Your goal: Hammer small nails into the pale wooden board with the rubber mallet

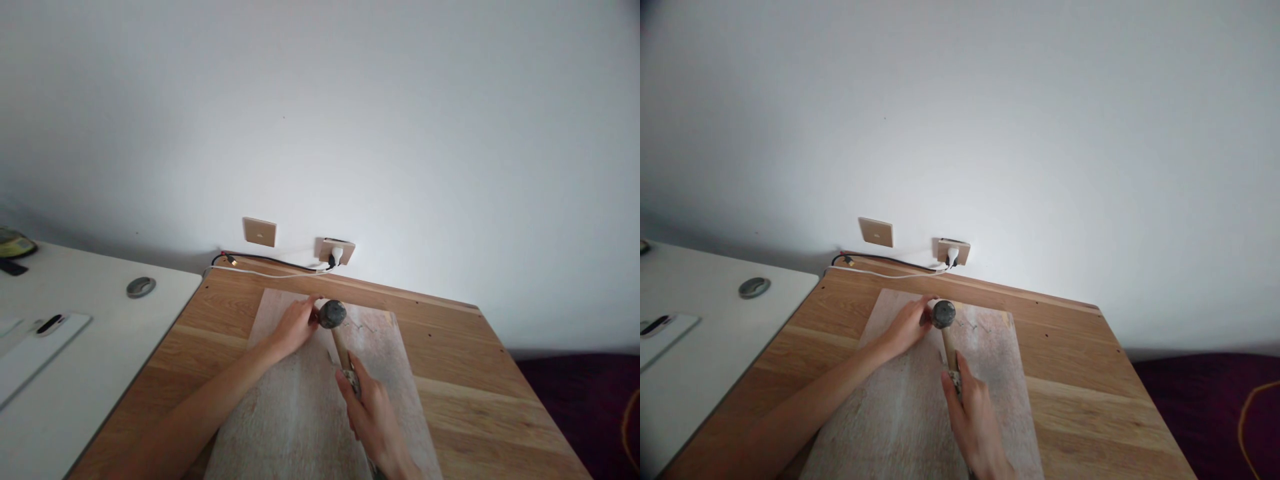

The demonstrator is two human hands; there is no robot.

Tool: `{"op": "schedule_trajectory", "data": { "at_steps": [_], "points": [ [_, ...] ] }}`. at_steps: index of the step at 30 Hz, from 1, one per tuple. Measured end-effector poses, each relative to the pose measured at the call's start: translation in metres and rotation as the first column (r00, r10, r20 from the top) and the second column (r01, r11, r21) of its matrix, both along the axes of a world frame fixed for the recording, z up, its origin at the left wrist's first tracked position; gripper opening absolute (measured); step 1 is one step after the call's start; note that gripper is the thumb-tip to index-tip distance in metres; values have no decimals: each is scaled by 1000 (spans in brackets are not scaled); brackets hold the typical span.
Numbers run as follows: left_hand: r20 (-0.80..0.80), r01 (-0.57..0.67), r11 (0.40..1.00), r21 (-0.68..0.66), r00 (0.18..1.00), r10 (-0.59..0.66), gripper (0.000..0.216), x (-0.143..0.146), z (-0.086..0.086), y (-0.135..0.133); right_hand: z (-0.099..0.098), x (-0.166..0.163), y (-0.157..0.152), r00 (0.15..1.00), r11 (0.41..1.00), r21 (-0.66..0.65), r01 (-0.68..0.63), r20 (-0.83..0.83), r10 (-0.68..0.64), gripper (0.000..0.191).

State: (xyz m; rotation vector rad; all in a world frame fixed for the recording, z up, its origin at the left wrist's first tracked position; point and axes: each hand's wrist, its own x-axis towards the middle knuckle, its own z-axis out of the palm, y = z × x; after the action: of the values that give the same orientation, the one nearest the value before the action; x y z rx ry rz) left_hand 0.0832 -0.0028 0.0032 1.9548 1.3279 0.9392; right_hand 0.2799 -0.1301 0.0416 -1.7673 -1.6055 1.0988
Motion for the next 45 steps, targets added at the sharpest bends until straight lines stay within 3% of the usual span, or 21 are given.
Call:
{"op": "schedule_trajectory", "data": {
  "at_steps": [6, 11, 14, 16, 18, 20, 23, 25, 26, 30, 32, 35, 41, 45],
  "points": [
    [10, 50, 999, -2, 999, -50, 60, -3, 4, 1, 2, 0, -1, 1000, 1000, -18, -7, -26, 7, 76],
    [-190, 101, 977, 190, 980, -64, 22, -16, 20, -21, 10, -1, 1, 999, 1000, -26, -1, -48, -1, 73],
    [-398, 335, 884, 327, 897, -192, 12, -16, 30, -44, 12, -2, 3, 998, 999, -42, 3, -61, -6, 74],
    [-531, 517, 766, 383, 801, -276, 10, -10, 33, -56, 12, -1, 3, 998, 999, -44, 1, -67, -4, 74],
    [-630, 624, 663, 414, 722, -287, 8, -1, 34, -63, 11, -1, 2, 997, 999, -42, -13, -72, 10, 72],
    [-679, 661, 615, 430, 686, -261, 9, 6, 33, -65, 11, 1, 1, 997, 999, -39, -15, -73, 12, 71],
    [-708, 677, 600, 427, 663, -243, 16, 10, 32, -60, 10, 3, 0, 998, 999, -39, 24, -60, -26, 75],
    [-689, 659, 619, 426, 680, -251, 13, 5, 32, -52, 11, 5, -1, 997, 997, -51, 51, -63, -54, 79],
    [-655, 622, 658, 424, 713, -252, 10, 1, 32, -47, 12, 6, -2, 995, 997, -58, 58, -74, -63, 81],
    [-313, 231, 924, 306, 941, -131, 16, -18, 27, -21, 17, 6, -3, 991, 996, -56, 72, -112, -78, 82],
    [-164, 89, 980, 177, 985, -60, 17, -25, 22, -10, 19, 6, -3, 990, 996, -59, 64, -121, -71, 80],
    [-116, 54, 994, 92, 992, -43, 16, -29, 15, -3, 20, 3, -4, 990, 995, -80, 54, -126, -64, 78],
    [-126, 81, 987, 137, 990, -64, 18, -28, 14, -5, 17, -4, -1, 989, 993, -110, 42, -136, -57, 86],
    [-84, 73, 993, 90, 994, -65, 15, -29, 12, -3, 15, -9, 2, 989, 996, -88, 2, -147, -15, 81]
  ]
}}
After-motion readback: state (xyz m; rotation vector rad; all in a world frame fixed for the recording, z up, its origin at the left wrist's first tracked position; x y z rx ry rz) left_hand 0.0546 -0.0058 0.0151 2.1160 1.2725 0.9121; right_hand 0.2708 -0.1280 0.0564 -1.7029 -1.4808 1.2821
